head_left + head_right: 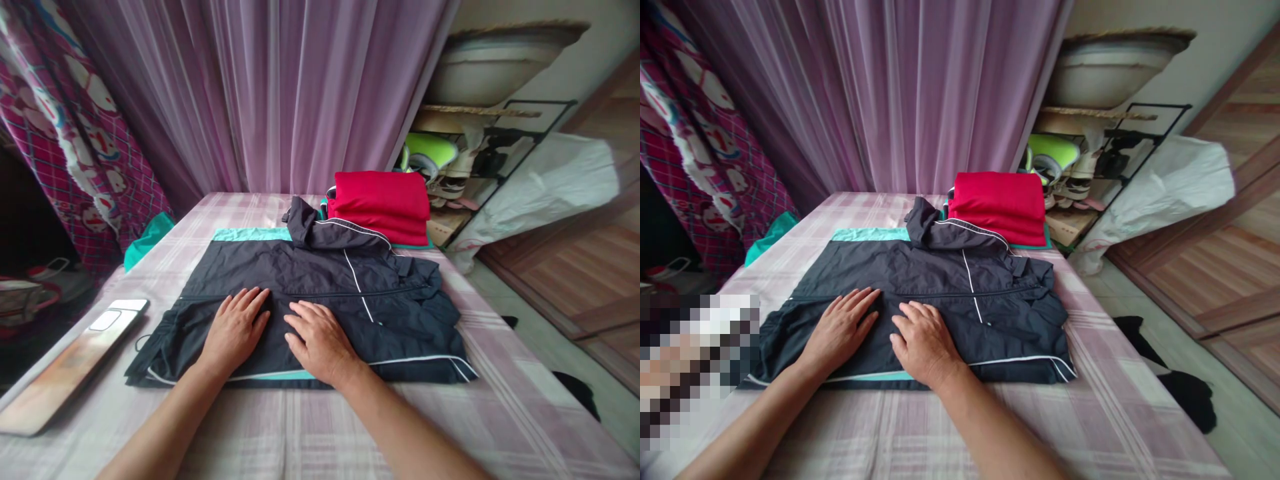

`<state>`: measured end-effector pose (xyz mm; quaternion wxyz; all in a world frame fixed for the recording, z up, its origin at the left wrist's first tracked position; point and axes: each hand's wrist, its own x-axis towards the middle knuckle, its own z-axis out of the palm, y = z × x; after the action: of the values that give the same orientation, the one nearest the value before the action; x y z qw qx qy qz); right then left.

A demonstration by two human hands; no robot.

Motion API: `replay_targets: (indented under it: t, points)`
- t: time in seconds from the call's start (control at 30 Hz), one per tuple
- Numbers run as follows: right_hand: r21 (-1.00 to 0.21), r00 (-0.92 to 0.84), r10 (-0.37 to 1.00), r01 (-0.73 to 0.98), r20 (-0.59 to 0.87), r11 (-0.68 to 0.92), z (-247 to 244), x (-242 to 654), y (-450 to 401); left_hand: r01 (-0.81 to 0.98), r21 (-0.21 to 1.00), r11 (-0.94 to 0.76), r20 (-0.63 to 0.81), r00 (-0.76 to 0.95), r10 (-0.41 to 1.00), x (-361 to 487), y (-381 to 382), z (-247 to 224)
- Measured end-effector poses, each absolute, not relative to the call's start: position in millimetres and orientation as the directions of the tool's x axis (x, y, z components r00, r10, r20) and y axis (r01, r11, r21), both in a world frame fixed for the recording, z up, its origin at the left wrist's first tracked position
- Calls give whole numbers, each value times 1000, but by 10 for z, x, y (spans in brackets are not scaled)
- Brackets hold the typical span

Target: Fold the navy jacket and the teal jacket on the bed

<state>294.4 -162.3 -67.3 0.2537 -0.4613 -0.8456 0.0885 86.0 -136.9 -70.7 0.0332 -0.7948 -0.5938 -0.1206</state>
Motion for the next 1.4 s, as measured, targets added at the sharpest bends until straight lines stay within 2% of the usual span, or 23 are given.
replay_targets:
  t: [0.4, 0.83, 1.2, 1.4]
  points:
    - [-405, -426, 823, 723, 376, 560, -702, 2942, -1648, 950, 75, -304, 255, 276, 927, 822, -1386, -764]
    - [-332, -433, 776, 727, 459, 601, -814, 2982, -1647, 933, 85, -350, 320, 307, 896, 757, -1421, -866]
    - [-421, -429, 837, 726, 341, 544, -712, 2966, -1676, 935, 80, -345, 288, 309, 906, 764, -1433, -844]
    - [-402, -389, 866, 772, 313, 493, -653, 3051, -1711, 936, 87, -340, 281, 304, 910, 762, -1402, -844]
